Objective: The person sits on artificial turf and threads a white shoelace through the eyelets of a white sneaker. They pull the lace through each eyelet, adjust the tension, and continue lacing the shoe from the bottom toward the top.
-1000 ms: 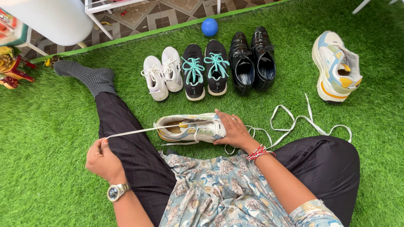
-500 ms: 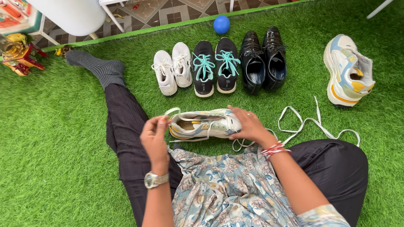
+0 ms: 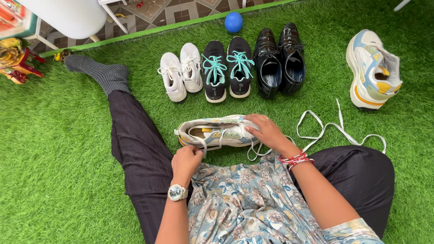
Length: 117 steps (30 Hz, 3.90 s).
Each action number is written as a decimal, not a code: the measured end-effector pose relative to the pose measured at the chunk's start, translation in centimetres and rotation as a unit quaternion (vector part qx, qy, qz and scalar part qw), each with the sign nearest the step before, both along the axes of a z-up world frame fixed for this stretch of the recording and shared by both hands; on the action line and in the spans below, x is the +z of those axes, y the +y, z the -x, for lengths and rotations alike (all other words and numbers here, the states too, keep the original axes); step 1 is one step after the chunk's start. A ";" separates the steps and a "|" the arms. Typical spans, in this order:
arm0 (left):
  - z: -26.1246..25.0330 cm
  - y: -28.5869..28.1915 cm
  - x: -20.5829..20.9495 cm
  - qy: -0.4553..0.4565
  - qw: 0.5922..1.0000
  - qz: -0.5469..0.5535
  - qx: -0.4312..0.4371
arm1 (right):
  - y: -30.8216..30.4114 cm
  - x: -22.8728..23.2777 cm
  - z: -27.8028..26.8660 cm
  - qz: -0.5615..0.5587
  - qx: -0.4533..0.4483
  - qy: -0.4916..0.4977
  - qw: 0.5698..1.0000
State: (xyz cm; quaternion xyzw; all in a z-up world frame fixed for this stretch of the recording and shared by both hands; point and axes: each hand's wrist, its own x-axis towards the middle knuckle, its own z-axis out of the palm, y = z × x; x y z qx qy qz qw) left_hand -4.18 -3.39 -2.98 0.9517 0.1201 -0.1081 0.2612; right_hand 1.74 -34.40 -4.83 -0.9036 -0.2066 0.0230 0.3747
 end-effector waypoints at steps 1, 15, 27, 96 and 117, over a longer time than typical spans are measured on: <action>0.0 0.0 0.0 0.005 1.000 -0.007 -0.013 | 0.1 -0.3 0.1 0.004 -0.005 0.002 1.000; 0.6 -5.8 -4.0 -0.022 0.971 0.233 0.036 | 1.2 -1.2 0.3 -0.028 -0.083 0.008 0.996; 0.8 -2.2 -1.9 -0.115 0.846 0.512 0.090 | 1.4 -4.5 -0.5 -0.056 -0.100 0.040 0.993; -3.8 18.9 10.8 -0.359 0.720 0.540 0.248 | 0.4 -7.7 -2.9 -0.105 -0.066 0.191 0.974; 6.3 26.1 14.6 -0.414 0.632 0.595 0.276 | 0.3 -7.9 -2.6 -0.079 -0.074 0.160 0.981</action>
